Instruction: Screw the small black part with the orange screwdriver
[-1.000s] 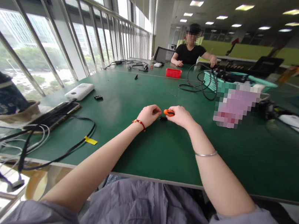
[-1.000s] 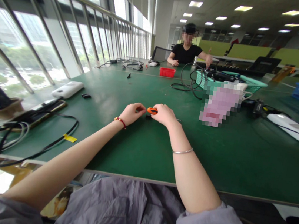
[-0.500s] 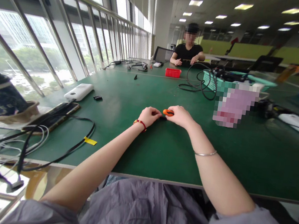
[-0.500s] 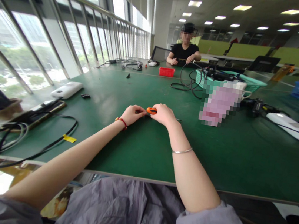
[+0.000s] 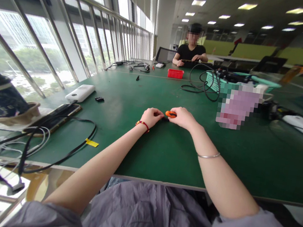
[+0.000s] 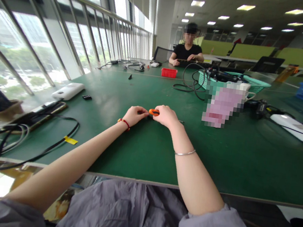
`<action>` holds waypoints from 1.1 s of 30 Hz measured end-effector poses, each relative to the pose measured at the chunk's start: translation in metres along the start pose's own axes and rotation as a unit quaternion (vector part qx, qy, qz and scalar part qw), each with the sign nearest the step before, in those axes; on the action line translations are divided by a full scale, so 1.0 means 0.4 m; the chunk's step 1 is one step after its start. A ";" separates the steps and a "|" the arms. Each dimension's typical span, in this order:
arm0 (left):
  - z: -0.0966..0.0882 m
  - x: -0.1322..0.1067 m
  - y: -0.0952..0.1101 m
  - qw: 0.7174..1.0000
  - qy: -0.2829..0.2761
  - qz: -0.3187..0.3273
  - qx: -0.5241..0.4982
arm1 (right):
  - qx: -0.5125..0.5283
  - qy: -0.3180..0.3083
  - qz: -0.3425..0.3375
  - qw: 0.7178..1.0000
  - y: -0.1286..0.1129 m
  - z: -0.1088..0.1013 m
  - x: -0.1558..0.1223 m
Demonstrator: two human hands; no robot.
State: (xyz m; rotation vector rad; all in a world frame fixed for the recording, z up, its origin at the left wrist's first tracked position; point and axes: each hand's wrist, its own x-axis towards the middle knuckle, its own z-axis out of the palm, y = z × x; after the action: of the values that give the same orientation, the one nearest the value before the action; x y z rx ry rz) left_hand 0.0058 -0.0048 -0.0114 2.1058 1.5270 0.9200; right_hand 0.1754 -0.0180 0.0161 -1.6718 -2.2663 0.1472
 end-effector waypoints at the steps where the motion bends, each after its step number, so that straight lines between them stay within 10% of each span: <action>1: 0.000 0.000 0.000 1.000 0.000 -0.001 0.001 | 0.001 0.000 -0.001 1.000 0.000 0.000 0.000; 33: 0.001 0.001 0.006 0.995 0.015 0.053 0.081 | 0.007 0.003 -0.004 1.000 -0.002 0.003 0.001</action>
State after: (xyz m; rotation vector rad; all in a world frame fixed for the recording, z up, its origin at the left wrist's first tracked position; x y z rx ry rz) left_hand 0.0078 -0.0053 -0.0098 2.3169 1.5646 0.8951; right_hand 0.1742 -0.0179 0.0153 -1.6533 -2.2637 0.1548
